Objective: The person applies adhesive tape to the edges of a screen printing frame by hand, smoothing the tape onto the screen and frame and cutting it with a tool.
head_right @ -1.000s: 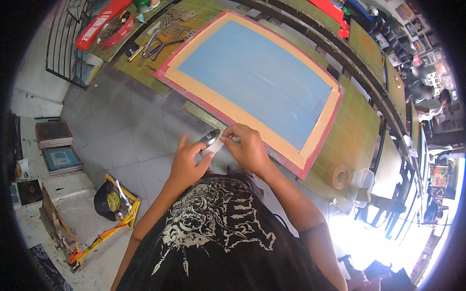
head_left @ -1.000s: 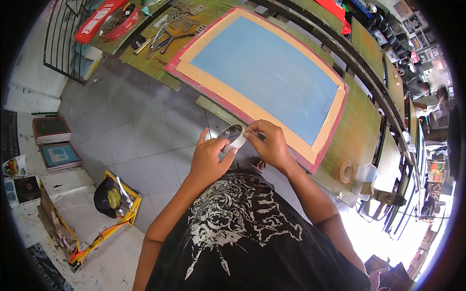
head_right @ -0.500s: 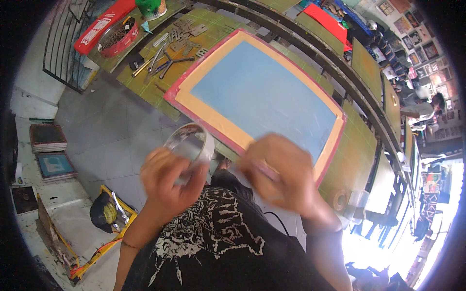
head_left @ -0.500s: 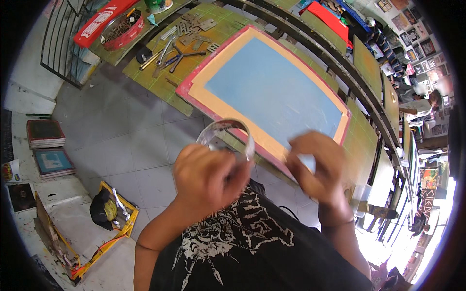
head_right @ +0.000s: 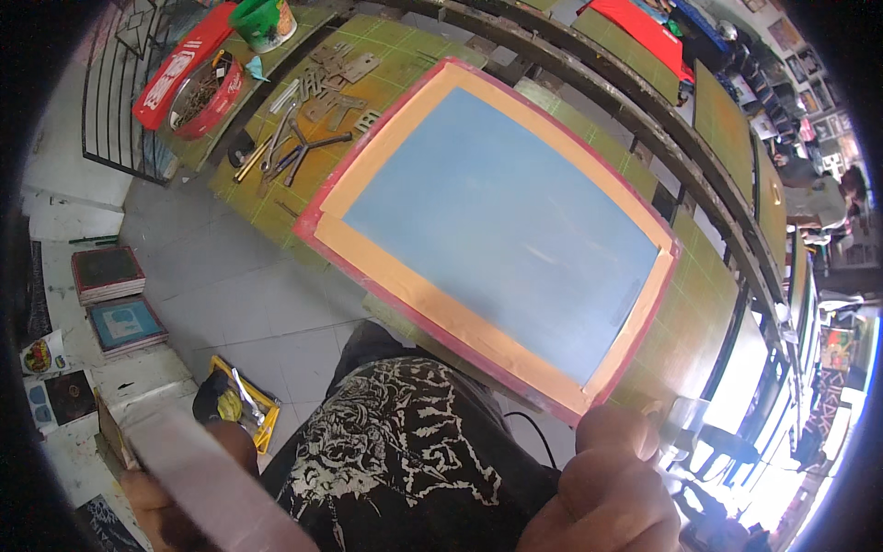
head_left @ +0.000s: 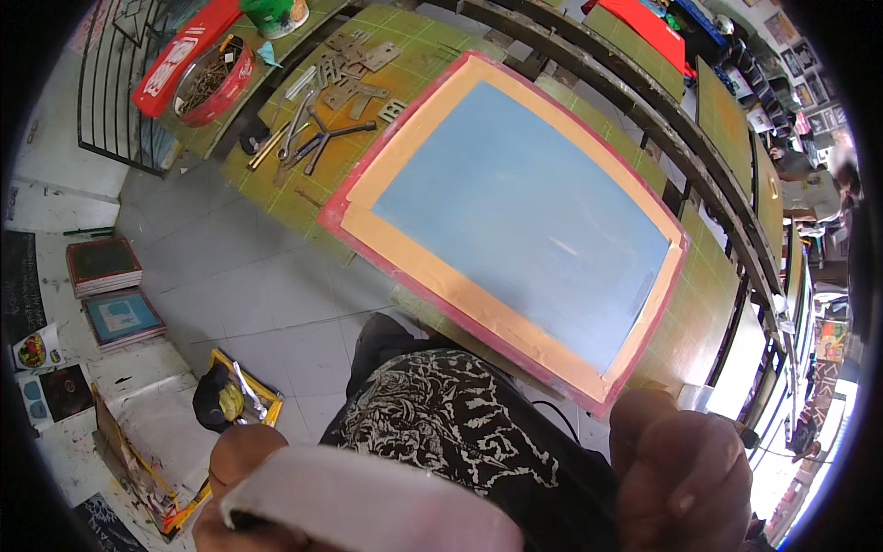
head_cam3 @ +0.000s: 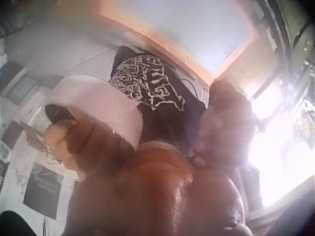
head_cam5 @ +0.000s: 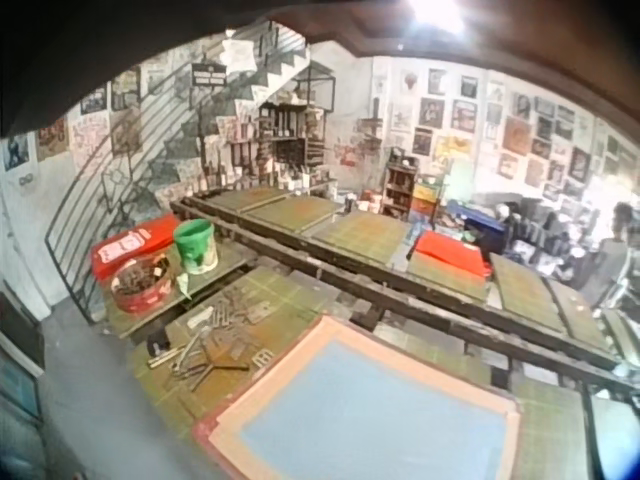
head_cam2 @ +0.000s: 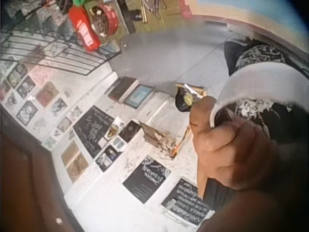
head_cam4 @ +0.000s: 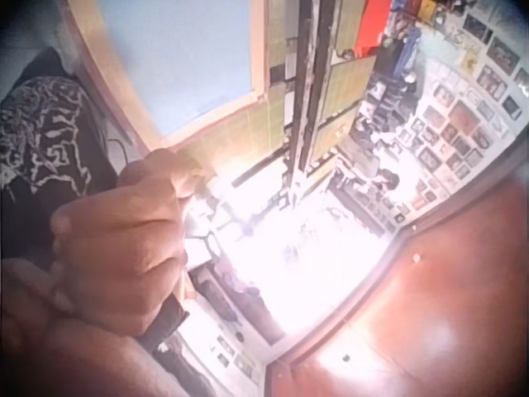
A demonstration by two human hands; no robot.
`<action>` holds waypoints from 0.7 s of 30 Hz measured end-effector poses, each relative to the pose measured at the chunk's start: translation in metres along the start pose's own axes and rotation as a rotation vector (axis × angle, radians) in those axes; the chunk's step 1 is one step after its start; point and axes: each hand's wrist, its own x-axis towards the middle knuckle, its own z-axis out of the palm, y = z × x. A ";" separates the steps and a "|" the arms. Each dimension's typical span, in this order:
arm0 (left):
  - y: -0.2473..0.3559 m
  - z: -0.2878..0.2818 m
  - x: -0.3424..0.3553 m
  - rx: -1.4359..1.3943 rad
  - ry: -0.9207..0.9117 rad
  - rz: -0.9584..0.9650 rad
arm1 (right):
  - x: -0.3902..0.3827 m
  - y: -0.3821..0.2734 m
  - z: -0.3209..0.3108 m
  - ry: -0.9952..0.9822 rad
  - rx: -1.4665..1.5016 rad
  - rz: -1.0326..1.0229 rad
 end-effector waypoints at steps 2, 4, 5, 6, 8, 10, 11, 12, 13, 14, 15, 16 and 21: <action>-0.004 -0.010 -0.008 0.057 -0.054 0.036 | 0.001 -0.001 -0.005 0.007 0.004 0.008; -0.007 -0.008 -0.012 0.099 -0.045 -0.008 | 0.000 0.000 -0.004 0.009 0.002 0.022; -0.007 -0.003 -0.013 0.117 -0.010 -0.068 | 0.000 0.000 -0.002 0.005 0.001 0.024; -0.011 -0.001 -0.012 0.099 -0.009 -0.066 | 0.004 0.010 0.002 0.008 0.010 -0.035; -0.035 -0.001 -0.013 0.014 -0.022 -0.043 | 0.010 0.027 0.010 0.027 0.020 -0.155; -0.083 0.000 -0.026 -0.028 0.002 -0.084 | 0.011 0.021 0.015 0.042 -0.013 -0.089; -0.119 -0.001 -0.043 0.017 0.073 -0.164 | 0.011 0.024 0.018 0.054 -0.004 -0.070; -0.165 0.004 -0.070 0.029 0.176 -0.298 | 0.013 0.024 0.022 0.059 -0.037 -0.047; -0.222 0.012 -0.109 -0.039 0.280 -0.434 | 0.012 0.020 0.025 0.052 -0.073 -0.012; -0.263 0.026 -0.144 -0.073 0.311 -0.532 | 0.012 0.018 0.029 0.036 -0.099 0.030; -0.280 0.052 -0.156 -0.056 0.246 -0.551 | 0.011 0.016 0.032 0.012 -0.156 0.081; -0.264 0.090 -0.139 0.197 0.123 -0.537 | 0.003 0.017 0.035 -0.032 -0.229 0.145; -0.354 0.137 -0.219 0.183 -0.173 -0.466 | -0.007 0.054 0.038 -0.362 -0.709 0.691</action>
